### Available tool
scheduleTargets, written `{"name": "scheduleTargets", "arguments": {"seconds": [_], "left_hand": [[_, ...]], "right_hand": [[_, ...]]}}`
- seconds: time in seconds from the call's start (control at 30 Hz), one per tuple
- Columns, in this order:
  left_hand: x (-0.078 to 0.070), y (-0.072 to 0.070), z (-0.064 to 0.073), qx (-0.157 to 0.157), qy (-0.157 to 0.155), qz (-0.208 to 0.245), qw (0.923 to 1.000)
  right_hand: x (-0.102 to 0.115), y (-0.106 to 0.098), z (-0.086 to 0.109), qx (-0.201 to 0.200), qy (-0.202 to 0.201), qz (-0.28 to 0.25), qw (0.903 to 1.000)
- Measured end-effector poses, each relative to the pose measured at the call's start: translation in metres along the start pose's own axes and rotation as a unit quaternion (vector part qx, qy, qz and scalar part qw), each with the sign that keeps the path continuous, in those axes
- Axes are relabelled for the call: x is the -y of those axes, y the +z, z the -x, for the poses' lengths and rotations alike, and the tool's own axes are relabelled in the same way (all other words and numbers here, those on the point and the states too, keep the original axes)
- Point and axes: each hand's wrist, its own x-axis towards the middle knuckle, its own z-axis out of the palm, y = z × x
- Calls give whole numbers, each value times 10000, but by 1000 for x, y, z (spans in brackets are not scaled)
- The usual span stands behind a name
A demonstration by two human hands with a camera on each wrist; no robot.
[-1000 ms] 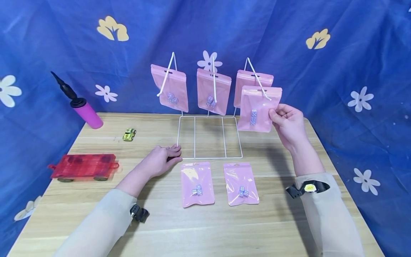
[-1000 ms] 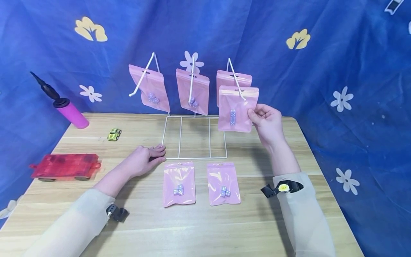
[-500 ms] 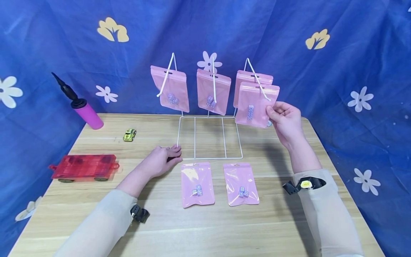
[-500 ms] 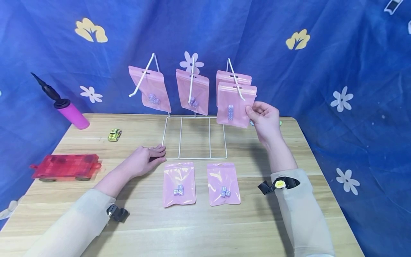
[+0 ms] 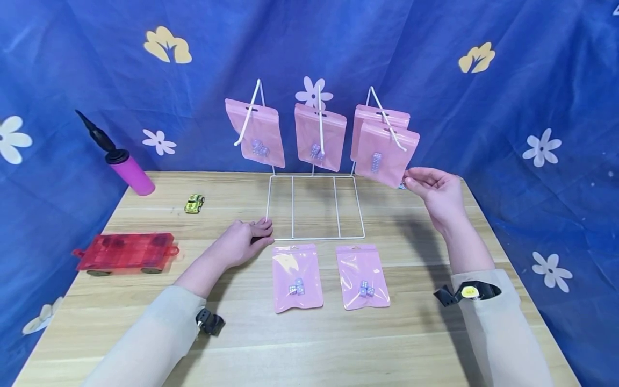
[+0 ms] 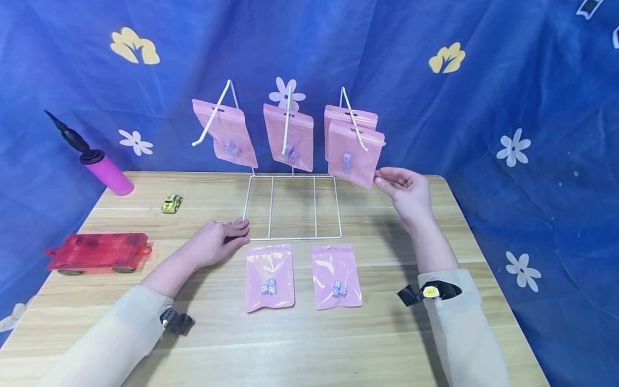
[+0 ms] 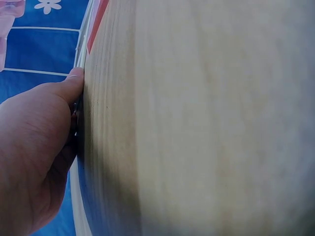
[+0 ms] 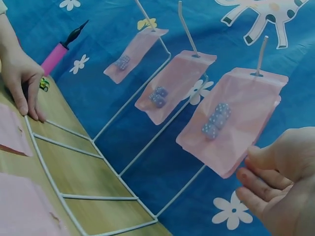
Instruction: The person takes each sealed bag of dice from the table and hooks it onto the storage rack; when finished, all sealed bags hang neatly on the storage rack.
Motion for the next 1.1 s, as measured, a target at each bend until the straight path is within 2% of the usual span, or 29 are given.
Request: {"name": "scheduleTargets", "arguments": {"seconds": [0.37, 0.43, 0.57, 0.7, 1.1], "left_hand": [[1, 1, -2, 1, -19, 50, 10000], [1, 1, -2, 1, -5, 39, 10000], [1, 0, -2, -10, 25, 38, 10000], [0, 0, -2, -7, 25, 60, 10000], [1, 1, -2, -8, 23, 63, 10000]], "right_hand": [[-28, -16, 40, 485, 635, 662, 9946], [-33, -18, 46, 610, 793, 1004, 9899], [-45, -22, 59, 959, 1162, 1805, 9720], [-57, -25, 73, 1219, 1513, 2160, 9569], [-84, -19, 103, 1367, 1908, 2351, 9432]]}}
